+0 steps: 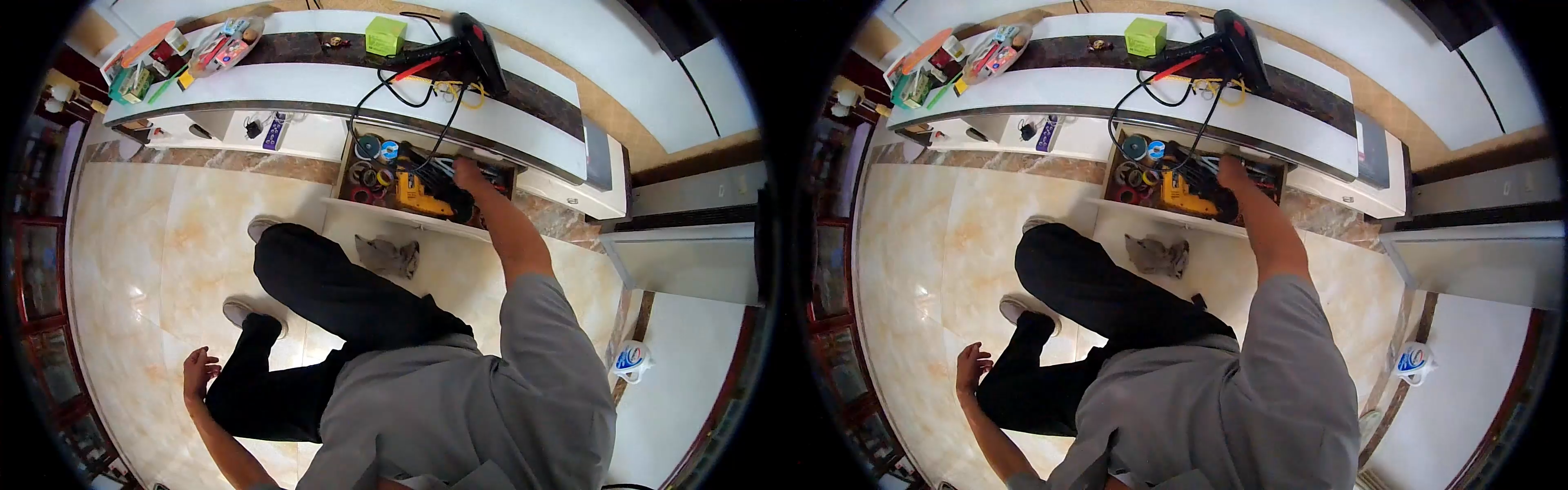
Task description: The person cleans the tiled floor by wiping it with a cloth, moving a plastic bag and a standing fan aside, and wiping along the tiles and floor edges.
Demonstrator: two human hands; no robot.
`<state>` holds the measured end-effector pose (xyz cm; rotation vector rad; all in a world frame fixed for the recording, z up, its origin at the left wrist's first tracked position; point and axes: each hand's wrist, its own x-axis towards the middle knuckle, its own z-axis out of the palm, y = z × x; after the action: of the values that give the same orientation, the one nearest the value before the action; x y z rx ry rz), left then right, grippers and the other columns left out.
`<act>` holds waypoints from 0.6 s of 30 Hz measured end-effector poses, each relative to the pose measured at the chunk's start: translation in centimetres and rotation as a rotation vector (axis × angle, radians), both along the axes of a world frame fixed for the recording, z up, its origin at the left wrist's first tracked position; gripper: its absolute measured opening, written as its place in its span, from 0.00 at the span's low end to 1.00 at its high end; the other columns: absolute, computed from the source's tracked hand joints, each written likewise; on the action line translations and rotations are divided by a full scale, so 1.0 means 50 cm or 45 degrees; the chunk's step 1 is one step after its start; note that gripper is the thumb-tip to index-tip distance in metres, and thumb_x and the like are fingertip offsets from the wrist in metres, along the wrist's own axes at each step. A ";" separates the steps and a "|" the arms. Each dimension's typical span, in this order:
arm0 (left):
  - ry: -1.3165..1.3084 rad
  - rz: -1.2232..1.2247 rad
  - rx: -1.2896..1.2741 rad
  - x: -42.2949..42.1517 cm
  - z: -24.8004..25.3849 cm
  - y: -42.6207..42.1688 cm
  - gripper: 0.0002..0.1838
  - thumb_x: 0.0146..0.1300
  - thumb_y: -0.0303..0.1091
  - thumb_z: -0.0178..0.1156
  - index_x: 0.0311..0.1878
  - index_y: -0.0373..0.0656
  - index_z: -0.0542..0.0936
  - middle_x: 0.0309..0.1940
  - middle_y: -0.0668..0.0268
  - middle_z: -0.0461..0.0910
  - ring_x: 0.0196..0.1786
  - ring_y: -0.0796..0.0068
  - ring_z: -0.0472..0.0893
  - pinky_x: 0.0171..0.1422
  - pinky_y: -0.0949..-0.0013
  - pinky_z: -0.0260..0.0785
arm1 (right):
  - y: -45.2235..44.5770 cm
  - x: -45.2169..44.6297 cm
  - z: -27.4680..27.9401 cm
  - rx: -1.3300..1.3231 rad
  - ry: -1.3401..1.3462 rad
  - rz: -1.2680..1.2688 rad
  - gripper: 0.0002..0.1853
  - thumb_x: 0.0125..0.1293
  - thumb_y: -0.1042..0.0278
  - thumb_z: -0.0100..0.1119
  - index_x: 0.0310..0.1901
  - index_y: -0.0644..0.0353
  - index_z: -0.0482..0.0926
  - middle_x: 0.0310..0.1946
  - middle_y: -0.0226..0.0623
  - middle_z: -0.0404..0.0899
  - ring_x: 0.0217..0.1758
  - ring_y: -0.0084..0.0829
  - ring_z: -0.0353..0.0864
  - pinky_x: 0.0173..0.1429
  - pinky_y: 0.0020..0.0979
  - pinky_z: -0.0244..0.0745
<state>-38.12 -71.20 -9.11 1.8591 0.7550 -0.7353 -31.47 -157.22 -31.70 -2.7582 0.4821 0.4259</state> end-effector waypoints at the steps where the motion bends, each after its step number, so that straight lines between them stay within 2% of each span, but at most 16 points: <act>1: -0.014 -0.003 0.006 -0.003 -0.001 0.004 0.25 0.75 0.43 0.54 0.67 0.35 0.69 0.37 0.55 0.82 0.28 0.70 0.82 0.31 0.70 0.75 | -0.032 -0.009 -0.021 -0.031 0.107 0.092 0.19 0.57 0.67 0.66 0.50 0.66 0.80 0.54 0.58 0.76 0.58 0.55 0.77 0.61 0.48 0.75; 3: -0.035 0.018 -0.005 -0.001 -0.011 0.017 0.25 0.76 0.43 0.53 0.67 0.35 0.69 0.37 0.55 0.82 0.28 0.69 0.82 0.32 0.69 0.75 | -0.064 -0.032 -0.045 -0.065 0.212 0.180 0.21 0.57 0.66 0.66 0.51 0.66 0.80 0.56 0.59 0.75 0.60 0.54 0.75 0.62 0.49 0.74; 5: -0.010 -0.001 0.002 0.002 -0.007 0.016 0.25 0.76 0.42 0.52 0.67 0.35 0.69 0.37 0.55 0.82 0.28 0.69 0.82 0.32 0.70 0.75 | -0.067 -0.063 -0.042 0.208 -0.150 0.064 0.23 0.57 0.66 0.66 0.53 0.67 0.79 0.59 0.59 0.73 0.63 0.54 0.73 0.65 0.50 0.71; 6: 0.015 -0.022 0.014 0.004 -0.006 0.013 0.24 0.76 0.42 0.52 0.67 0.35 0.69 0.37 0.55 0.82 0.28 0.70 0.81 0.32 0.70 0.75 | -0.056 -0.076 -0.049 0.203 -0.147 0.060 0.23 0.57 0.66 0.66 0.53 0.67 0.79 0.59 0.59 0.73 0.63 0.54 0.73 0.65 0.50 0.71; 8: 0.015 -0.056 0.024 0.006 -0.014 0.021 0.24 0.76 0.43 0.51 0.67 0.35 0.69 0.38 0.54 0.81 0.29 0.69 0.82 0.32 0.70 0.74 | -0.002 -0.067 -0.051 0.014 -1.029 -0.002 0.12 0.61 0.67 0.58 0.40 0.65 0.85 0.41 0.58 0.82 0.47 0.57 0.80 0.56 0.53 0.75; 9: 0.030 -0.031 0.020 0.008 -0.013 0.022 0.24 0.76 0.43 0.51 0.66 0.35 0.69 0.37 0.54 0.82 0.30 0.68 0.82 0.32 0.69 0.74 | 0.016 -0.058 -0.061 0.016 -1.032 -0.005 0.12 0.61 0.67 0.58 0.40 0.65 0.85 0.41 0.58 0.82 0.47 0.57 0.80 0.56 0.53 0.75; 10: 0.044 -0.009 0.016 0.011 -0.011 0.021 0.24 0.76 0.43 0.51 0.66 0.35 0.70 0.37 0.54 0.82 0.30 0.68 0.82 0.33 0.69 0.74 | 0.021 -0.053 -0.102 -0.095 -0.878 -0.038 0.13 0.61 0.66 0.59 0.42 0.66 0.84 0.43 0.58 0.81 0.50 0.57 0.80 0.58 0.53 0.74; 11: 0.038 -0.018 0.013 0.012 -0.013 0.017 0.24 0.76 0.43 0.51 0.66 0.35 0.70 0.37 0.54 0.82 0.30 0.68 0.82 0.33 0.69 0.74 | 0.026 -0.044 -0.106 -0.209 -0.725 -0.070 0.14 0.62 0.66 0.59 0.43 0.67 0.83 0.45 0.57 0.81 0.52 0.57 0.79 0.61 0.52 0.73; 12: 0.051 -0.016 0.033 0.010 -0.012 0.016 0.25 0.76 0.44 0.52 0.66 0.36 0.70 0.37 0.54 0.82 0.31 0.67 0.82 0.33 0.68 0.74 | 0.020 -0.026 -0.101 -0.220 -0.729 -0.077 0.14 0.62 0.66 0.59 0.43 0.67 0.83 0.45 0.57 0.81 0.52 0.57 0.79 0.61 0.52 0.73; 14: 0.063 -0.014 0.043 0.002 -0.017 0.015 0.25 0.75 0.44 0.52 0.66 0.36 0.70 0.38 0.53 0.82 0.31 0.67 0.83 0.32 0.68 0.74 | 0.012 0.010 -0.050 -0.019 0.230 -0.047 0.17 0.62 0.63 0.61 0.46 0.68 0.82 0.53 0.58 0.79 0.59 0.56 0.76 0.65 0.52 0.70; 15: 0.050 -0.004 0.029 -0.002 -0.018 0.019 0.26 0.75 0.45 0.52 0.67 0.36 0.68 0.39 0.52 0.81 0.31 0.66 0.82 0.32 0.67 0.74 | 0.010 -0.004 -0.042 0.010 0.079 -0.057 0.15 0.61 0.65 0.61 0.44 0.66 0.83 0.50 0.57 0.81 0.56 0.56 0.78 0.63 0.51 0.73; 16: 0.039 0.005 0.018 -0.003 -0.017 0.023 0.27 0.75 0.45 0.53 0.68 0.37 0.67 0.41 0.51 0.80 0.30 0.65 0.82 0.31 0.66 0.74 | 0.005 -0.027 -0.048 0.009 0.079 -0.059 0.15 0.61 0.65 0.61 0.44 0.66 0.83 0.50 0.57 0.81 0.56 0.56 0.78 0.63 0.51 0.73; 18: 0.057 0.019 0.039 -0.001 -0.022 0.028 0.27 0.75 0.45 0.53 0.69 0.37 0.66 0.42 0.51 0.80 0.30 0.64 0.82 0.31 0.65 0.74 | 0.002 -0.064 -0.060 -0.091 -0.589 -0.005 0.10 0.60 0.67 0.61 0.36 0.66 0.85 0.44 0.56 0.83 0.49 0.56 0.83 0.55 0.51 0.79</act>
<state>-38.15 -69.82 -10.22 1.8679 0.8115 -0.7618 -34.68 -157.15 -34.71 -2.7948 0.3878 -0.2363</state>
